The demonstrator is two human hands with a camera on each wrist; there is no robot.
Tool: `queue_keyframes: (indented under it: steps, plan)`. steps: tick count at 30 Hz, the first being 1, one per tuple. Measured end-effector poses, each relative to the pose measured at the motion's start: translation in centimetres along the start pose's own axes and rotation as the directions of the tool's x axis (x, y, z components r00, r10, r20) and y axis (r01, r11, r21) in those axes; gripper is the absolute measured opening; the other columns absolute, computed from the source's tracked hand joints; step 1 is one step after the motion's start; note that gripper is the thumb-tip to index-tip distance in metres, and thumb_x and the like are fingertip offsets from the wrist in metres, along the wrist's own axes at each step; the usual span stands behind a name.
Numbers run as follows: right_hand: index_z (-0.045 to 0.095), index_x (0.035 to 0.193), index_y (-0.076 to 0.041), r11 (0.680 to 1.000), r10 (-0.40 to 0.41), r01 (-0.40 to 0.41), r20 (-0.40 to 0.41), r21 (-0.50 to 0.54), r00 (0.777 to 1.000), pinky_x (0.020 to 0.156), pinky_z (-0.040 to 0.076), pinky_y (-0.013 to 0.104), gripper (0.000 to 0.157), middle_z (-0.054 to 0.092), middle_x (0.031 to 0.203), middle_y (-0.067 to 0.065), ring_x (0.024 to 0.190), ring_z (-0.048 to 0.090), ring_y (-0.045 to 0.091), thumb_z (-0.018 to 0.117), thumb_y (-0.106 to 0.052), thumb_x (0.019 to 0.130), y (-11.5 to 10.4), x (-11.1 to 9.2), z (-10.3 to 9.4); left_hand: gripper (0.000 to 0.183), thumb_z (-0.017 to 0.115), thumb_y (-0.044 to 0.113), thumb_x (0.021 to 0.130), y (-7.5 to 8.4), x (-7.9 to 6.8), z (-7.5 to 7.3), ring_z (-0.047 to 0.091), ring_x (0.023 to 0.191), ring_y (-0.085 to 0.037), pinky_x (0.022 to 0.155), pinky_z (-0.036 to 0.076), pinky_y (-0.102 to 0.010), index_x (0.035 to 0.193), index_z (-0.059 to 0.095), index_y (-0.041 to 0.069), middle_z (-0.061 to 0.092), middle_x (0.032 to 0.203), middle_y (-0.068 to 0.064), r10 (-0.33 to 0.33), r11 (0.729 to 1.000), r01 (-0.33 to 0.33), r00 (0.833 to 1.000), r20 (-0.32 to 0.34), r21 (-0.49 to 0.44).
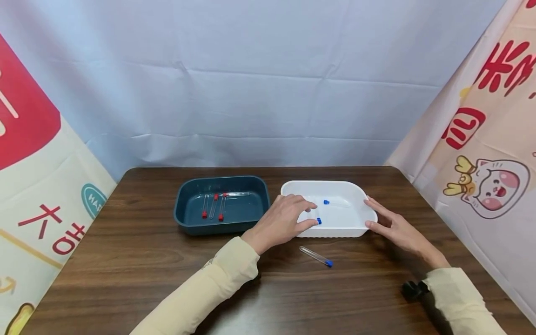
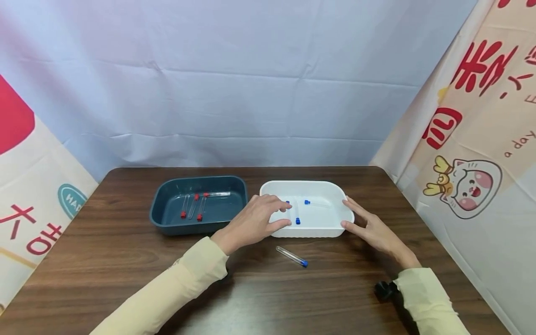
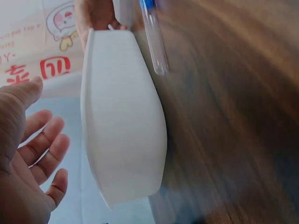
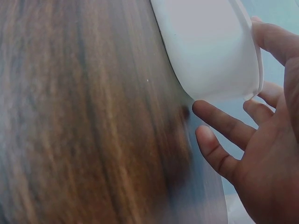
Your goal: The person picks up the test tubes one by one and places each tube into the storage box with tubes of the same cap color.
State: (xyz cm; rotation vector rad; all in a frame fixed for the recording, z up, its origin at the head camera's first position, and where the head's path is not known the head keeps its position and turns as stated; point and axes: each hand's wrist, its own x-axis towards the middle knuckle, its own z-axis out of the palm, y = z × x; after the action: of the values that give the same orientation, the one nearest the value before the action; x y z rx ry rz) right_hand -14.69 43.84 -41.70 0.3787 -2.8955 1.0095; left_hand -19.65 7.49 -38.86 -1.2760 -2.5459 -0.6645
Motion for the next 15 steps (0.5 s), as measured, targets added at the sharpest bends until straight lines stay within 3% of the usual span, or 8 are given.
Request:
queue_keyframes:
  steps: [11, 15]
  plan:
    - [0.034, 0.163, -0.016, 1.000, -0.013, 0.013, -0.002, 0.003, 1.000, 0.101, 0.019, 0.004, 0.072, 0.024, 0.169, 0.012, 0.152, 0.024, 0.037, 0.069, -0.022, 0.101, 0.0, 0.0, 0.1, 0.043, 0.067, 0.045, 0.101, 1.2, -1.5, 0.0, 0.061, 0.112, -0.013, 0.100, 0.047, -0.031, 0.133, 0.071, 0.017, 0.070, 0.122, 0.003, 0.059, 0.998, -0.058, 0.998, 0.036, -0.026]
    - [0.034, 0.163, -0.015, 1.000, -0.004, 0.004, 0.004, 0.003, 1.000, 0.104, 0.021, 0.009, 0.071, 0.024, 0.169, 0.013, 0.151, 0.024, 0.041, 0.069, -0.023, 0.102, -0.1, 0.0, 0.0, 0.042, 0.066, 0.044, 0.101, 1.6, -1.9, 0.0, 0.061, 0.112, -0.012, 0.100, 0.048, -0.028, 0.132, 0.071, 0.016, 0.069, 0.122, 0.003, 0.080, 0.995, -0.076, 0.996, 0.051, -0.067]
